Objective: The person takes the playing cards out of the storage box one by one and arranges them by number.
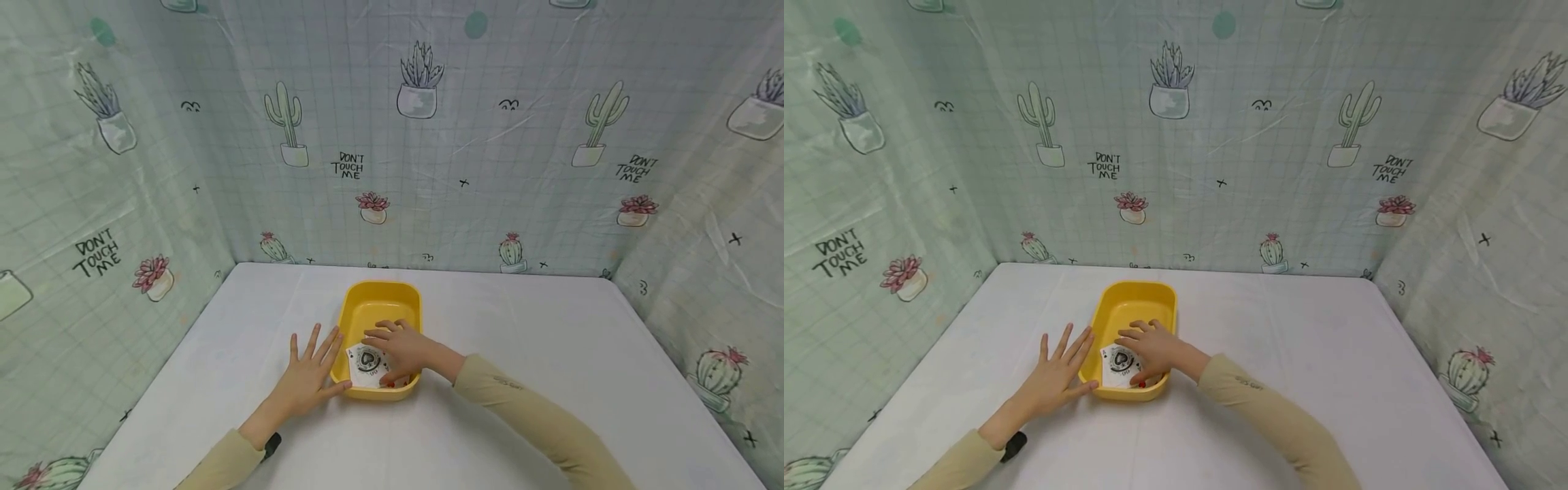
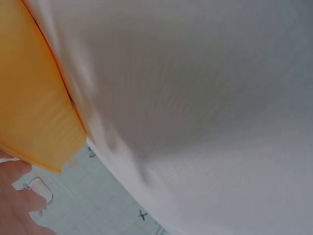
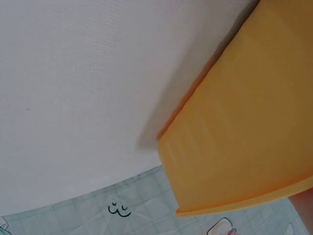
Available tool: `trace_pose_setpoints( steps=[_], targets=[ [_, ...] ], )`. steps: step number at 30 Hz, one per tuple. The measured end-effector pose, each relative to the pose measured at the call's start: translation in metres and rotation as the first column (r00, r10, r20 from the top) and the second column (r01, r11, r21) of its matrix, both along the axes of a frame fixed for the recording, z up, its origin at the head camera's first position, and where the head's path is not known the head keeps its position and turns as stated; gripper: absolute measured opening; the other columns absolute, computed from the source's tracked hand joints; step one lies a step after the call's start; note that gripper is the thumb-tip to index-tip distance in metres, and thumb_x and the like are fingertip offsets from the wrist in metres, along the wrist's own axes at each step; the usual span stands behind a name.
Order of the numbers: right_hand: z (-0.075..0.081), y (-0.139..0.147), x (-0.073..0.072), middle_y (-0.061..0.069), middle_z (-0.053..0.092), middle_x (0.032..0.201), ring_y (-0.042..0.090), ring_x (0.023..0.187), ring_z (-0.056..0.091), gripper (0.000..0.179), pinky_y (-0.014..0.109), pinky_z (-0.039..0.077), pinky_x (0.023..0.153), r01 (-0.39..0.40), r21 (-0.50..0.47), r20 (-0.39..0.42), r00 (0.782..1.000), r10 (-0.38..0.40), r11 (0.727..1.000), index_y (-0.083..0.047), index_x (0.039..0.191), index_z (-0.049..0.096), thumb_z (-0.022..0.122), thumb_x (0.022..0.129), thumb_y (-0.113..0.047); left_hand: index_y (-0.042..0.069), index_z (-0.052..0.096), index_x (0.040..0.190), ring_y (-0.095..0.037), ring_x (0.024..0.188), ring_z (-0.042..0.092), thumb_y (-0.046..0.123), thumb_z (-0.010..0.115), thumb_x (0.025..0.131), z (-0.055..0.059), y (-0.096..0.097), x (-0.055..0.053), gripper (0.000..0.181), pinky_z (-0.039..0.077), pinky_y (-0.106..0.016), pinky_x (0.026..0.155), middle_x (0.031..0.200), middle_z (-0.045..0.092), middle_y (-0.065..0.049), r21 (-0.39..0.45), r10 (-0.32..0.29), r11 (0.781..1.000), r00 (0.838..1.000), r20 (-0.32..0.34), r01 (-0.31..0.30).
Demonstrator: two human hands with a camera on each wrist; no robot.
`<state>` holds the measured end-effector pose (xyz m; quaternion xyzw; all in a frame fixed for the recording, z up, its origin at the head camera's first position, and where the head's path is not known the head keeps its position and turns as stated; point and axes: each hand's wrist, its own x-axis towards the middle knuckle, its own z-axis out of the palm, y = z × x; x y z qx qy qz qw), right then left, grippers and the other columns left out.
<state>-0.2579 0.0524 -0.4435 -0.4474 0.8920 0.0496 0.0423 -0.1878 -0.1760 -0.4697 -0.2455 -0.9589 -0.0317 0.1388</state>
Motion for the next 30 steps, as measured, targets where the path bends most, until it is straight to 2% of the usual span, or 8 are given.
trace_pose_setpoints(
  steps=[7,10,15,22,30],
  targets=[
    [-0.0076,-0.0039,-0.0033,-0.007,0.033,0.144,0.020,0.134,0.023,0.081,0.047,0.026,0.105,0.044,0.032,0.014,0.999,-0.044,0.999,-0.027,0.138,0.031,0.058,0.071,-0.064,0.008,0.021,0.142,-0.040,0.136,0.013,0.066,0.041,0.080,0.0019,0.0019,0.0001,0.087,0.007,-0.069,0.098,0.149,0.020,-0.009,0.008,0.002,1.000,0.999,0.045,-0.002],
    [-0.0080,-0.0052,-0.0048,-0.007,0.034,0.143,0.020,0.134,0.024,0.082,0.048,0.025,0.105,0.054,0.045,0.028,0.998,-0.056,0.998,-0.028,0.138,0.032,0.059,0.069,-0.064,0.009,0.019,0.143,-0.038,0.137,0.009,0.065,0.041,0.081,0.0022,0.0012,-0.0006,0.086,0.004,-0.068,0.099,0.150,0.017,-0.009,0.015,0.005,1.000,0.997,0.078,-0.006],
    [-0.0076,-0.0070,-0.0067,-0.007,0.037,0.141,0.020,0.133,0.026,0.082,0.048,0.025,0.105,0.054,0.054,0.036,0.998,-0.056,0.997,-0.029,0.137,0.033,0.061,0.068,-0.064,0.010,0.017,0.143,-0.038,0.137,0.005,0.063,0.043,0.081,0.0031,0.0004,-0.0006,0.086,0.002,-0.068,0.100,0.151,0.015,-0.007,0.023,0.006,1.000,0.995,0.099,-0.008],
    [-0.0090,-0.0094,-0.0085,-0.006,0.036,0.142,0.020,0.133,0.024,0.082,0.048,0.024,0.106,0.070,0.040,0.051,0.996,-0.072,0.997,-0.031,0.136,0.033,0.062,0.067,-0.063,0.010,0.017,0.143,-0.036,0.138,0.002,0.063,0.043,0.081,0.0028,-0.0001,-0.0007,0.086,-0.001,-0.068,0.100,0.151,0.014,-0.007,0.038,0.004,0.999,0.993,0.118,-0.008],
    [-0.0056,-0.0101,-0.0067,-0.003,0.033,0.143,0.022,0.133,0.025,0.081,0.049,0.024,0.106,0.082,0.012,0.073,0.994,-0.083,0.997,-0.031,0.136,0.034,0.064,0.067,-0.060,0.010,0.018,0.143,-0.039,0.137,0.007,0.063,0.043,0.081,0.0025,-0.0004,-0.0005,0.086,0.003,-0.068,0.099,0.151,0.015,-0.007,0.026,0.006,1.000,0.994,0.110,-0.009]
  ],
)
